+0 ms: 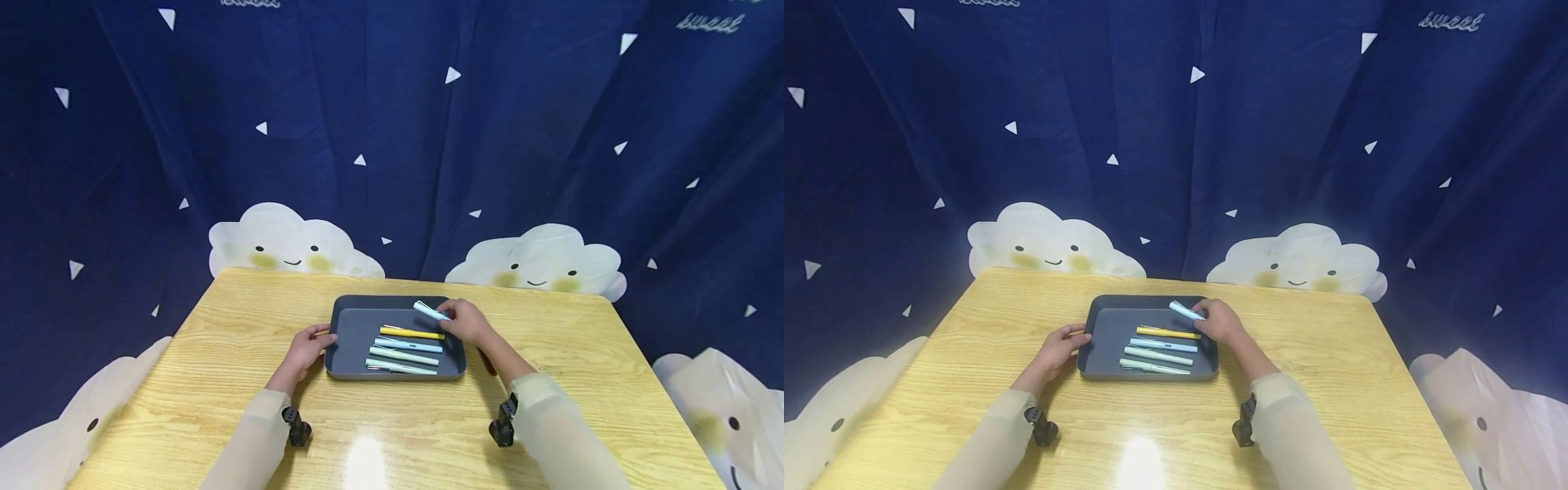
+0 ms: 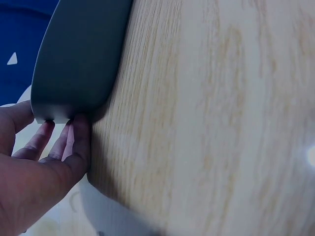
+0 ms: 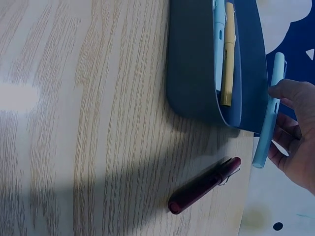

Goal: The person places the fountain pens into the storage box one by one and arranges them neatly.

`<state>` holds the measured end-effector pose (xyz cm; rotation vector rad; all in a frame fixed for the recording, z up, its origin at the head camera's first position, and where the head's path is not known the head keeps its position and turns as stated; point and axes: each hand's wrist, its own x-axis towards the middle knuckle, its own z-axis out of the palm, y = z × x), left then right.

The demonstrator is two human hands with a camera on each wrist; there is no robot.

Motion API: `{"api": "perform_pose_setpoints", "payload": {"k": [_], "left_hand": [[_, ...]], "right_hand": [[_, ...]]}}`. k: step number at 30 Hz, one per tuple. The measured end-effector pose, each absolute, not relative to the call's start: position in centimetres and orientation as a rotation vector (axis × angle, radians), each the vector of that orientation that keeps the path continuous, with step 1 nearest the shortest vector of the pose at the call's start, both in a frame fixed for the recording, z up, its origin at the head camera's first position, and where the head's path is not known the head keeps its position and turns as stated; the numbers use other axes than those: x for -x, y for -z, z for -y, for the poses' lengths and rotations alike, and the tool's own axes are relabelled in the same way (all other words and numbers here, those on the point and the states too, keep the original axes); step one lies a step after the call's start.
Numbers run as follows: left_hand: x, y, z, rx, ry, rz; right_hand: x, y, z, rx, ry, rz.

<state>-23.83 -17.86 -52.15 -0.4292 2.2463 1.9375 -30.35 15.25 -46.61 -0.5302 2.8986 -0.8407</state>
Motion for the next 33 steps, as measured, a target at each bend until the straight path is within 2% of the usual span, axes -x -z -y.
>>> {"api": "perform_pose_setpoints", "payload": {"k": [33], "left_hand": [[23.9,52.3,17.8,0.437,-1.950,-2.242]], "right_hand": [[30.3,46.2,-12.6,0.623,0.738,-2.886]]}}
